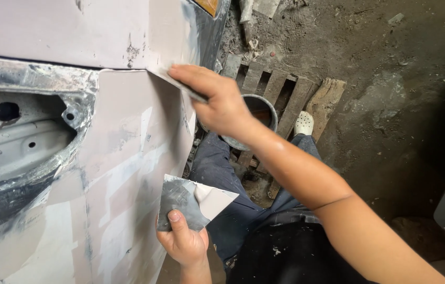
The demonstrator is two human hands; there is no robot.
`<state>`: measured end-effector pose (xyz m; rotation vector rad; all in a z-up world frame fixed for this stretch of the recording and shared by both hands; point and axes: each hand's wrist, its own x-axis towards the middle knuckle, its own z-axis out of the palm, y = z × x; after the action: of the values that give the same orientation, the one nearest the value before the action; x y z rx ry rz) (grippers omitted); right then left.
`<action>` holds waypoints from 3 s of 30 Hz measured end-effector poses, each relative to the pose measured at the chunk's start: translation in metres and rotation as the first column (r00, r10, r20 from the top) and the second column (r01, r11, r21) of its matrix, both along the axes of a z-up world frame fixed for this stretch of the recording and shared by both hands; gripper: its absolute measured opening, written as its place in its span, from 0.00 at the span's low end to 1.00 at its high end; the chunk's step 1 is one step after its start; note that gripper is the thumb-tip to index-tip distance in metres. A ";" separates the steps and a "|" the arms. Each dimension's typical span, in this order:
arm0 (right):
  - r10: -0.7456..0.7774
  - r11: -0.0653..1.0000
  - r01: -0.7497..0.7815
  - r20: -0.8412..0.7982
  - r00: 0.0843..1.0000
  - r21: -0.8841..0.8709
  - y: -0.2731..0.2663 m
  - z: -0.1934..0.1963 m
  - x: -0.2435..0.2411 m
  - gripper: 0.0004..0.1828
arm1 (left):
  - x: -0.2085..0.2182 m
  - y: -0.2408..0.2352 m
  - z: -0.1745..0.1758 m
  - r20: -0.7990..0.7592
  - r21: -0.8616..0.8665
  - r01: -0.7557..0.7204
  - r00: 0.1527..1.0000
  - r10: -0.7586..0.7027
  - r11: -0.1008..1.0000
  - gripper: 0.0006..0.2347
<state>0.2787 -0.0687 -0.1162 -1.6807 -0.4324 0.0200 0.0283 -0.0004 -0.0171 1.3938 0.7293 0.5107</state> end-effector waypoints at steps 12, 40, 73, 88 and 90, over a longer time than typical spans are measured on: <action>-0.226 0.969 0.232 -0.075 0.971 0.088 0.032 -0.048 0.046 0.26 | 0.007 -0.003 0.004 -0.048 0.036 0.019 0.999 -0.017 0.999 0.20; -0.097 0.994 0.102 -0.089 0.991 0.051 -0.006 -0.026 0.036 0.26 | 0.011 -0.006 -0.004 -0.039 0.019 0.027 0.999 -0.026 0.999 0.18; 0.595 0.765 -0.520 -0.108 0.796 0.379 -0.118 0.112 -0.043 0.24 | 0.106 0.004 0.002 0.143 -0.350 0.047 0.990 0.004 0.936 0.17; 0.456 0.840 -0.330 0.231 0.859 -0.432 -0.142 0.130 -0.030 0.24 | 0.140 -0.052 0.012 0.110 0.520 0.252 0.928 -0.357 0.816 0.12; 0.506 0.807 -0.378 0.200 0.839 -0.455 -0.149 0.117 -0.036 0.24 | 0.135 -0.056 0.009 0.134 0.546 0.225 0.928 -0.349 0.807 0.12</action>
<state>0.2431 -0.2181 0.0011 -1.9517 -1.1322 0.2070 0.1635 -0.0560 -0.0079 1.8797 0.1730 0.6418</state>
